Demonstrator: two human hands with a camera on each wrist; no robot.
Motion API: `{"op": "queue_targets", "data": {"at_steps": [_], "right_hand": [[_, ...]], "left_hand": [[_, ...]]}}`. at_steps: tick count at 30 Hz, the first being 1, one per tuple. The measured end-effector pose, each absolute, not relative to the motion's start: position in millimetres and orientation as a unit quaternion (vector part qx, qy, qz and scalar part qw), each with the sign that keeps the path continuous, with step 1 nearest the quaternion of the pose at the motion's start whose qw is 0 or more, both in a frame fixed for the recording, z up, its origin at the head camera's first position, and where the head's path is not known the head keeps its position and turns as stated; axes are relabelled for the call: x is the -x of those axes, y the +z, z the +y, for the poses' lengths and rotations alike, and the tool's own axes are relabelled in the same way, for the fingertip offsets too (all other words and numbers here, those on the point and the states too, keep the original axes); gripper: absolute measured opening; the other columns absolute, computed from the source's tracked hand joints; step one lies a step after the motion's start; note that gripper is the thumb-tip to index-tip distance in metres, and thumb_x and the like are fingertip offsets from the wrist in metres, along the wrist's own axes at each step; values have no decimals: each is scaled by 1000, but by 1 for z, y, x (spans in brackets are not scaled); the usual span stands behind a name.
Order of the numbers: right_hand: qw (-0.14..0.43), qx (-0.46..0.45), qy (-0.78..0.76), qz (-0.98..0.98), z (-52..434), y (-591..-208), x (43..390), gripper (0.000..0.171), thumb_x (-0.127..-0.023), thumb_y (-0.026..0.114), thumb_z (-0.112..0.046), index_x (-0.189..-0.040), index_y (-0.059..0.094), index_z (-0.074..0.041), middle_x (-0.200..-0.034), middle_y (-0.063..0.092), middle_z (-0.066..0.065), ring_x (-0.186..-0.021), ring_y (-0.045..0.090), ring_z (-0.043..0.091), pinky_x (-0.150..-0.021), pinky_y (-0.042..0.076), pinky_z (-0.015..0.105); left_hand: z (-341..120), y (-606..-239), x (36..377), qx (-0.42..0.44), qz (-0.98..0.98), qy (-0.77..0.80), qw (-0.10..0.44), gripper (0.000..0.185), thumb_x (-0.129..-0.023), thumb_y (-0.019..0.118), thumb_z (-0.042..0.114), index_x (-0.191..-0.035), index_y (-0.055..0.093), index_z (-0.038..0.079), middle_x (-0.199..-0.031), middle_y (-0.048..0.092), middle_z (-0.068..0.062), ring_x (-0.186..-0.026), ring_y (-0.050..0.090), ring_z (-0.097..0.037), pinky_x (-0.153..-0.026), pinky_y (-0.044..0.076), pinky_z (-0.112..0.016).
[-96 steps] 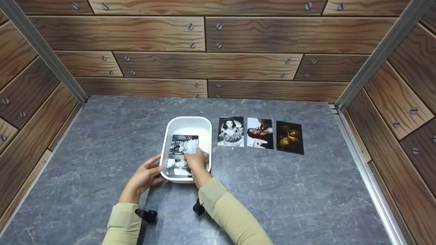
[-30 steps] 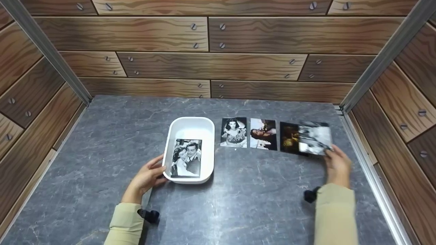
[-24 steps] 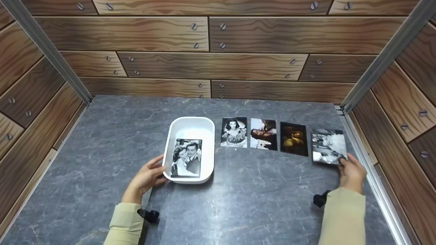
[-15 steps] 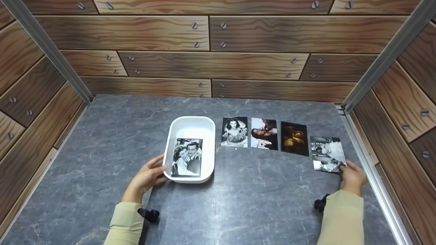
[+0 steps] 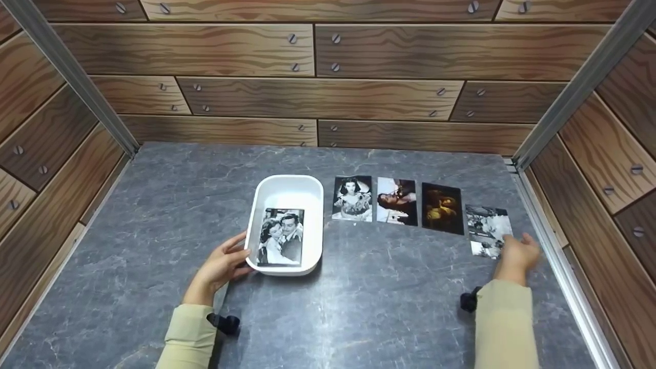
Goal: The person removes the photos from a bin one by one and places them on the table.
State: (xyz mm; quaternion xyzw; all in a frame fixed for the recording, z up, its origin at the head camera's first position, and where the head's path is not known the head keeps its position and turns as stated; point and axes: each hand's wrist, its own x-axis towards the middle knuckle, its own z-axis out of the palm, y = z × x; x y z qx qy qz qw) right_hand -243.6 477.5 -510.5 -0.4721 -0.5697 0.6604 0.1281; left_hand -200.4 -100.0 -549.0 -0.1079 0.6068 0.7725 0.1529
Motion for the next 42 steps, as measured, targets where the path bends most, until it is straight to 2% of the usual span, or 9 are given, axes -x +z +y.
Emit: {"op": "queue_targets", "data": {"at_steps": [3, 6, 8, 12, 15, 24, 31, 38, 42], "right_hand": [[124, 456, 690, -548, 460, -502, 255, 72, -87, 62, -2, -151, 33, -19, -142, 38, -11, -131, 37, 4, -110, 30, 11], [115, 427, 703, -557, 436, -494, 267, 75, -88, 63, -3, -153, 29, -17, -121, 43, -17, -108, 44, -1, -110, 33, 13], [102, 403, 692, -591, 417, -489, 275, 73, -89, 62, -8, -153, 28, -17, -120, 43, -13, -103, 42, -1, -109, 34, 15], [79, 345, 677, -645, 373, -483, 288, 71, -92, 58, -12, -154, 24, -16, -151, 32, 5, -128, 38, 12, -114, 31, 20], [70, 296, 670, -677, 337, -485, 296, 70, -94, 56, -10, -154, 21, -11, -159, 20, 14, -141, 27, 22, -118, 28, 27], [25, 151, 693, -704, 215, -493, 296, 63, -94, 56, -4, -149, 26, 3, -156, 23, 26, -144, 24, 36, -121, 26, 42], [32, 84, 681, -727, 142, -494, 272, 62, -89, 63, -2, -145, 36, 3, -148, 38, 26, -134, 38, 40, -112, 38, 47], [-11, 77, 723, -686, 100, -507, 253, 63, -88, 62, 1, -144, 34, 6, -144, 38, 32, -129, 43, 45, -112, 40, 47], [-54, 100, 711, -694, 87, -512, 249, 67, -88, 63, -4, -145, 31, 7, -147, 33, 34, -135, 34, 47, -114, 35, 49]], "left_hand": [[-100, -549, 201, 103, 606, 773, 156, 59, -93, 56, -1, -148, 35, 1, -144, 40, -33, -104, 61, -29, -78, 61, -39], [-100, -550, 201, 99, 603, 775, 159, 60, -93, 56, -2, -148, 33, 0, -145, 38, -33, -107, 61, -30, -80, 61, -40], [-101, -550, 201, 100, 603, 776, 158, 60, -93, 56, -2, -148, 34, 0, -145, 38, -33, -107, 60, -31, -80, 61, -41], [-101, -550, 202, 98, 604, 775, 156, 60, -92, 56, -3, -148, 34, 0, -145, 38, -34, -107, 61, -32, -81, 60, -43], [-102, -550, 201, 100, 605, 775, 154, 60, -92, 56, -3, -148, 34, 0, -144, 38, -34, -107, 60, -32, -81, 60, -43], [-102, -549, 201, 108, 605, 775, 151, 60, -91, 57, -3, -147, 35, 0, -144, 39, -34, -105, 61, -31, -80, 61, -41], [-101, -550, 200, 104, 606, 774, 151, 60, -92, 57, -2, -147, 34, 0, -144, 39, -34, -105, 61, -30, -79, 61, -40], [-102, -552, 201, 114, 610, 769, 152, 58, -93, 56, -1, -147, 37, 2, -142, 43, -31, -102, 61, -27, -75, 62, -36], [-101, -552, 200, 110, 605, 774, 151, 58, -93, 56, -1, -147, 36, 1, -142, 42, -32, -102, 61, -27, -75, 62, -36]]}}
